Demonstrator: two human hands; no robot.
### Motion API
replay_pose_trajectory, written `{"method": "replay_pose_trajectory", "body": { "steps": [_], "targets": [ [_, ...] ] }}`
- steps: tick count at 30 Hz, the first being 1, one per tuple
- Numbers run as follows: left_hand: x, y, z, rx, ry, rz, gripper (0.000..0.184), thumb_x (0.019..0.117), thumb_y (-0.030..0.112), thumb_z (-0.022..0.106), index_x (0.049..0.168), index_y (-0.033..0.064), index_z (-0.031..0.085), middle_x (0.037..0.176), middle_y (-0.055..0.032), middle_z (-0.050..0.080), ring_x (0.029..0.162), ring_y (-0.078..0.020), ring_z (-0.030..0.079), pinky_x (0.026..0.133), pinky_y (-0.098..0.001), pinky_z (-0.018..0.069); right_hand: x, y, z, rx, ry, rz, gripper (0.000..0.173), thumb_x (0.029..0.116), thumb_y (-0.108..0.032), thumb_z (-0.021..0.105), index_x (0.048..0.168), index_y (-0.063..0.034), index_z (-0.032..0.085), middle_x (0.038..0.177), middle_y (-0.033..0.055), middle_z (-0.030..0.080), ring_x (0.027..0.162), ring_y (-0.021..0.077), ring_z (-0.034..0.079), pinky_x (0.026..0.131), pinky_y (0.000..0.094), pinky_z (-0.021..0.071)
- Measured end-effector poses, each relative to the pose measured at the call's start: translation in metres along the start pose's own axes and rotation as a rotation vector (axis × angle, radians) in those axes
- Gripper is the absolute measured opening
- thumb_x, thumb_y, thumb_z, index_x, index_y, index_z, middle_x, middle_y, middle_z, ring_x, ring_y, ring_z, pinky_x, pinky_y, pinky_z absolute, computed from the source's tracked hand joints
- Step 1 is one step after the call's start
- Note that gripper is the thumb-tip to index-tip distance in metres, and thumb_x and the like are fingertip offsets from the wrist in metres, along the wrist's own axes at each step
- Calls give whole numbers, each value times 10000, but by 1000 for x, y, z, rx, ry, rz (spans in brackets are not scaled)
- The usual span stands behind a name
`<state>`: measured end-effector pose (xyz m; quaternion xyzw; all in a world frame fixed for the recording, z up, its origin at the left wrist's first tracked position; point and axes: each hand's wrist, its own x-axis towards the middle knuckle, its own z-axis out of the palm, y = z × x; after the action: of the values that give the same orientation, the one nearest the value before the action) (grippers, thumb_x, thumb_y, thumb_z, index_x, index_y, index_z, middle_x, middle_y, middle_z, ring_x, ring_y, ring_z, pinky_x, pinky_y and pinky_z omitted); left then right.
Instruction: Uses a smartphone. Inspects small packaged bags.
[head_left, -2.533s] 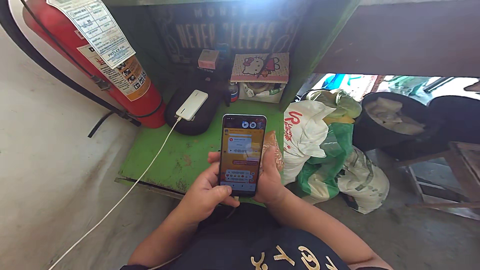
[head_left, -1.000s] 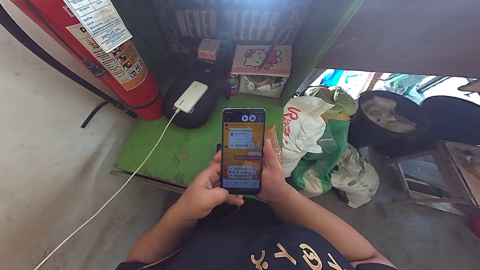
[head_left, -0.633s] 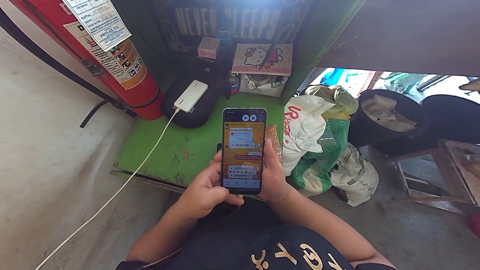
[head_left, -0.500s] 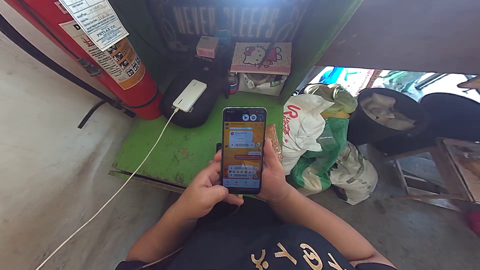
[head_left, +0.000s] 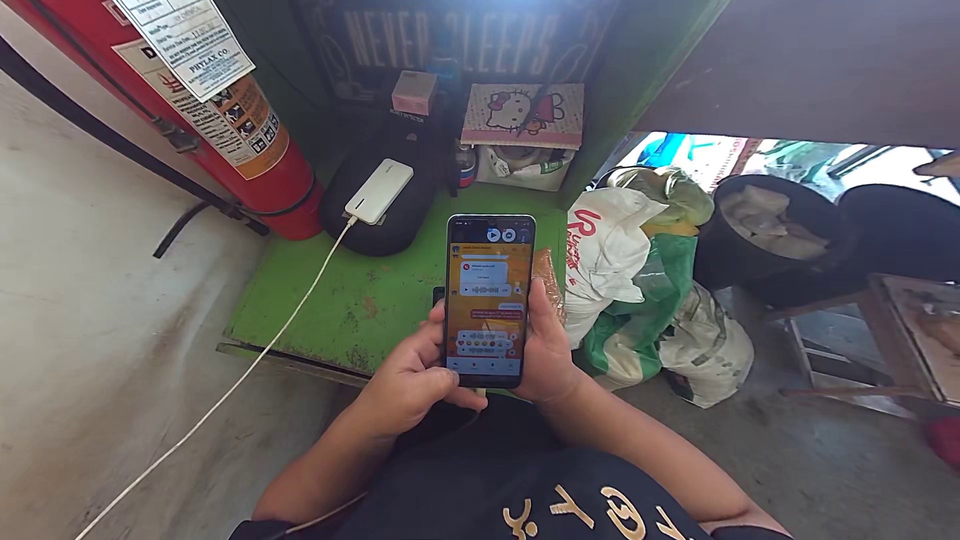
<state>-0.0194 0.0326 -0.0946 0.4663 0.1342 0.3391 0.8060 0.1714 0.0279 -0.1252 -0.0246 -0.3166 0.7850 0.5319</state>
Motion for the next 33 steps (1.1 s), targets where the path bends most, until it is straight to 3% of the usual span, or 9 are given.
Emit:
{"method": "replay_pose_trajectory", "body": {
  "steps": [24,33],
  "targets": [
    [3,3,-1,36,-8,1,456,913,-73,486,1362,4,487,1273,-109,673,1081,-220,717,807,-395,650,3,-2,0,-12,-5,-8,718,958,-722,438,1395,-171,586,1329,152,646,1214,265,636,1039,452,517],
    [5,4,0,34,-7,-18,432,941,-57,487,1364,28,492,1258,-98,685,1073,-215,721,796,-383,651,1,-2,0,-12,-8,-20,728,957,-723,442,1395,-158,582,1326,153,642,1207,261,635,1037,452,516]
  ]
}}
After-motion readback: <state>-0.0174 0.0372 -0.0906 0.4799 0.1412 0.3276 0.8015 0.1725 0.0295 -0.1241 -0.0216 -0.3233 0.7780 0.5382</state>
